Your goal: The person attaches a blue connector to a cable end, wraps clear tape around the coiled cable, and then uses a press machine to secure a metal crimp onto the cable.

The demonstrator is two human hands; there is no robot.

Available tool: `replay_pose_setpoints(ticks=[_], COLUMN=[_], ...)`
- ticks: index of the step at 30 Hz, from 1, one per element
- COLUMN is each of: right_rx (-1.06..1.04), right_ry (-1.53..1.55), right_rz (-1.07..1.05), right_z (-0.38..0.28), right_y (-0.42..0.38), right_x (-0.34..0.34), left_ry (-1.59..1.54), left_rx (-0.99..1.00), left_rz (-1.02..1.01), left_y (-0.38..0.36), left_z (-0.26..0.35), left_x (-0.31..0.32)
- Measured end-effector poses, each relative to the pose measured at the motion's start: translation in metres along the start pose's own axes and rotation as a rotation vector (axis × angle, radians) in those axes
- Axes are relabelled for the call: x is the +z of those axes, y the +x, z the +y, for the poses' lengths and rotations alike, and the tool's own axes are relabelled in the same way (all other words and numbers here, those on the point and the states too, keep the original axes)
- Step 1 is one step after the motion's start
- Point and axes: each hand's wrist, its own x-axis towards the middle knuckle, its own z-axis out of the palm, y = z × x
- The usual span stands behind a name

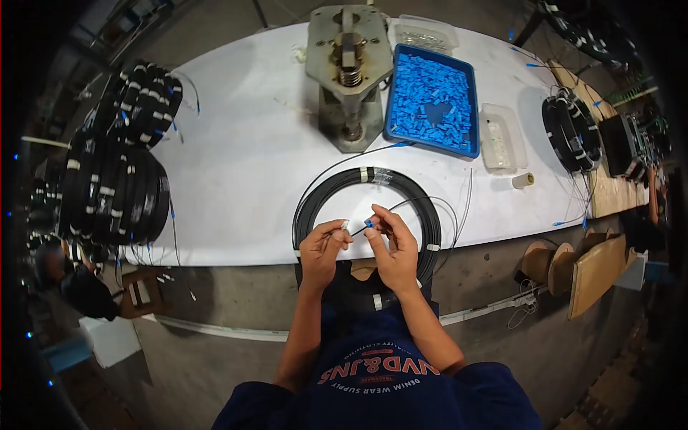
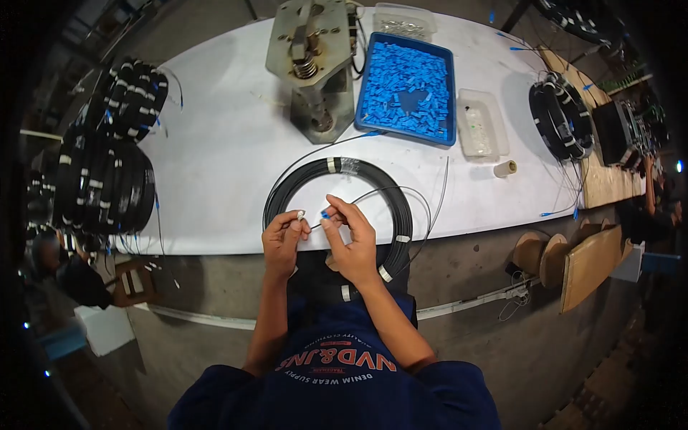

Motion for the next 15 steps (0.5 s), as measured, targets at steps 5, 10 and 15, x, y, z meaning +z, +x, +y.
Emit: replay_pose_setpoints(ticks=[5,10,15], right_rx=[-0.146,-0.128,-0.143], right_ry=[-0.137,-0.144,-0.178], right_rz=[-0.087,-0.076,-0.119], right_z=[-0.024,-0.018,-0.01], right_y=[0.0,0.002,0.0], right_x=[0.004,-0.004,-0.01], left_ry=[-0.096,-0.065,0.053], left_rx=[0.049,0.087,0.212], left_rz=[-0.051,-0.026,-0.007], left_y=[-0.003,-0.006,-0.003], left_z=[0.009,0.006,0.009], left_x=[0.016,0.019,0.025])
